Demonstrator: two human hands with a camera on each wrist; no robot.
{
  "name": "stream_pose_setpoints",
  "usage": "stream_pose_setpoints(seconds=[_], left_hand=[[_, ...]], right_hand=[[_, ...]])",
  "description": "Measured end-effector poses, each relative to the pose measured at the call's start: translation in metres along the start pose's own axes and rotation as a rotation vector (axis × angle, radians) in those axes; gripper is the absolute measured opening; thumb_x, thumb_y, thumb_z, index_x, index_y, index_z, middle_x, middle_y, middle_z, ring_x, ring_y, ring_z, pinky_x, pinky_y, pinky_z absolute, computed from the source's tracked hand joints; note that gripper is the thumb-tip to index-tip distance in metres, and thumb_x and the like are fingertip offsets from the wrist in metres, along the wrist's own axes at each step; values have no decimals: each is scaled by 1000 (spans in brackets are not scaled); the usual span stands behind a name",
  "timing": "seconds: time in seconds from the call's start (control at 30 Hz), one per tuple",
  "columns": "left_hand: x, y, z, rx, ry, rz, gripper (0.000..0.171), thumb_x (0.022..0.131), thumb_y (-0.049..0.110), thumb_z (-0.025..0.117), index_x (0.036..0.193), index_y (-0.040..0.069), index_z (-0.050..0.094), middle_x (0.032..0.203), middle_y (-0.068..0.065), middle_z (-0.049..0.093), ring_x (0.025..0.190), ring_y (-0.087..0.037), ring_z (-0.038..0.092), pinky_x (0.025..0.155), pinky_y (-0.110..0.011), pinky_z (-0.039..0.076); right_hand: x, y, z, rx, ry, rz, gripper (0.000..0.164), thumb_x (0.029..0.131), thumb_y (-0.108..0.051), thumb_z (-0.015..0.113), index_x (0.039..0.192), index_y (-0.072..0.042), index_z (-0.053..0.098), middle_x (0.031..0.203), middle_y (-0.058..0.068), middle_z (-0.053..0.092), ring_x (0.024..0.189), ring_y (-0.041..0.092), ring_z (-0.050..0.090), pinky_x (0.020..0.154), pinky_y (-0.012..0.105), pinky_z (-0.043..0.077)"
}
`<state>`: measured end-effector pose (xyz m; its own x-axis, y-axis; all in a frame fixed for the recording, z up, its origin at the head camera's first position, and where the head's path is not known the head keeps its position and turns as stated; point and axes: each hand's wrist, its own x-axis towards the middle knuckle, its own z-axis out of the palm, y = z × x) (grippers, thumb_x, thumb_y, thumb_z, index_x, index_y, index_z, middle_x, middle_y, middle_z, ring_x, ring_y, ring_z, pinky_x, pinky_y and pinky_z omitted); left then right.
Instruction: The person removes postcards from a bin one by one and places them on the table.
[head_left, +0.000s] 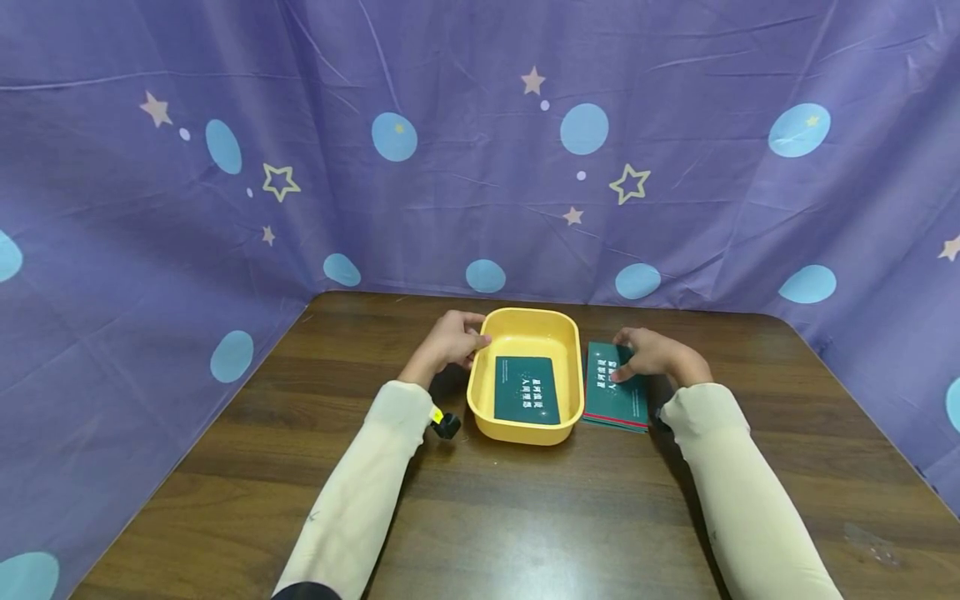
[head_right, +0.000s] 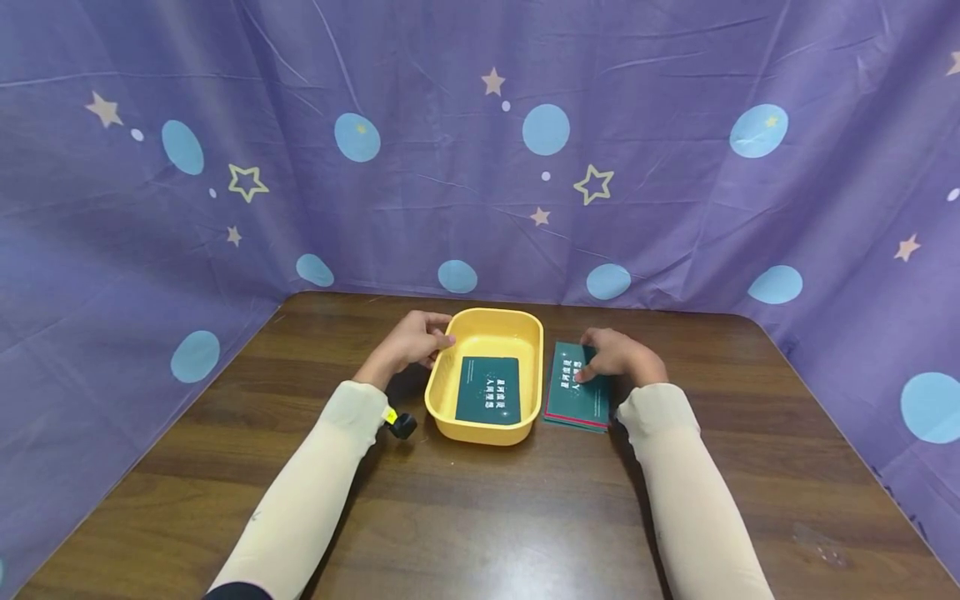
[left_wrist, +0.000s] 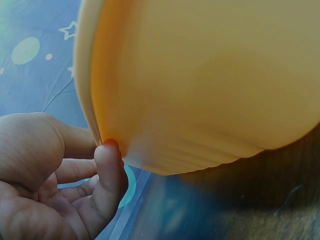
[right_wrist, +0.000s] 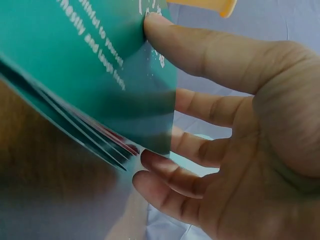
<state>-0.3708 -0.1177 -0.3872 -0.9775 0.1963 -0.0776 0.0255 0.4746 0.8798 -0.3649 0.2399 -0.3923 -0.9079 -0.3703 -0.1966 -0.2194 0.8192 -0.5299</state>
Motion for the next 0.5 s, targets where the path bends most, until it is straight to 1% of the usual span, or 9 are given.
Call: stream_pose_setpoints(seconds=[0.1,0.27,0.4,0.5], left_hand=[[0,0,0,-2,0,1,48,93,9,67,138,2,51,93,-14,68,60,-19,64,54,-38,60],[0,0,0,-10,-5,3,49,93,8,66,139,2,50,94,-14,68,60,-19,64,54,-37,60],[0,0,0,-18,-9,6,49,93,8,66,139,1,50,94,-15,68,60,-18,64,54,-37,60],[0,0,0,-14,-7,5,48,93,8,66,139,1,50,93,-15,68,60,-18,63,54,-37,60]], right_hand=[[1,-2,2,-52,-3,-6,75,79,-25,82,135,8,45,133,30,48,118,39,46,101,56,38],[2,-5,5,-97,-9,0,76,79,-29,82,134,9,47,130,29,51,120,40,47,102,55,39],[3,-6,4,-111,-18,10,77,78,-29,82,135,10,47,128,29,52,118,40,48,101,55,39],[2,-6,4,-96,-26,23,76,78,-28,82,135,8,47,127,29,51,117,39,48,102,55,39]])
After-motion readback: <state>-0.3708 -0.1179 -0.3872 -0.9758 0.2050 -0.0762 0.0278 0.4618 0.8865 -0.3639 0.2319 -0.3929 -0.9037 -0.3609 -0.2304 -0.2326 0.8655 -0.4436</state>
